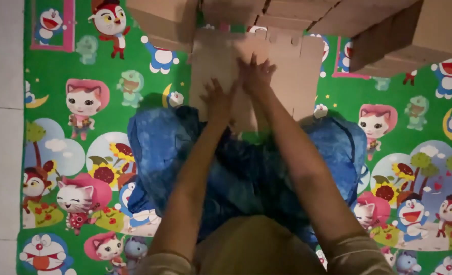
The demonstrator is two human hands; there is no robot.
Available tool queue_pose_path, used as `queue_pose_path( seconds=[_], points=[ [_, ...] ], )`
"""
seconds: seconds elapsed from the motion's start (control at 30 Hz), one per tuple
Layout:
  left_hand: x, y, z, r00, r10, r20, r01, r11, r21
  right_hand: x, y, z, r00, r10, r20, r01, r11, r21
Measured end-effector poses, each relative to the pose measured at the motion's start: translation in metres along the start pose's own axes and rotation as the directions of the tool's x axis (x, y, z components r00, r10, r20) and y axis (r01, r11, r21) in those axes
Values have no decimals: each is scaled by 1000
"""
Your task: The person sits on a mat and assembles small cardboard boxes by hand. They fold the flaps, tuck the tabs into slots, and press the edges to form the box shape. The process is repeated for multiple boxes, with finished boxes stacked nearby.
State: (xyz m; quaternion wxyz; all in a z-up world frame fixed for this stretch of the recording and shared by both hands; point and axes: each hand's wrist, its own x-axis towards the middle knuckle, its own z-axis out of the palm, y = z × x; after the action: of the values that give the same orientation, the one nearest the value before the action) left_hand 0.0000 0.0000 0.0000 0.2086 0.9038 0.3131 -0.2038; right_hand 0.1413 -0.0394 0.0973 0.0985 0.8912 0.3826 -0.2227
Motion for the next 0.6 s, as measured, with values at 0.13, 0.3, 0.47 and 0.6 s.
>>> queue_pose_path(
  seconds=[0.13, 0.3, 0.47, 0.6],
  points=[
    [-21, 16, -6, 916, 35, -399, 56, 975, 213, 40, 15, 18, 938, -134, -319, 118, 991, -70],
    [28, 9, 67, 740, 37, -671, 213, 934, 286, 66, 24, 5, 935, -188, -299, 175, 982, -69],
    [-16, 24, -7, 995, -75, -64, 84, 984, 159, 58, 21, 8, 980, -70, -184, 77, 996, 34],
    [-52, 36, -65, 995, -28, -93, 31, 999, 33, -10, 21, 28, 912, -162, -376, 177, 984, 4]
  ],
)
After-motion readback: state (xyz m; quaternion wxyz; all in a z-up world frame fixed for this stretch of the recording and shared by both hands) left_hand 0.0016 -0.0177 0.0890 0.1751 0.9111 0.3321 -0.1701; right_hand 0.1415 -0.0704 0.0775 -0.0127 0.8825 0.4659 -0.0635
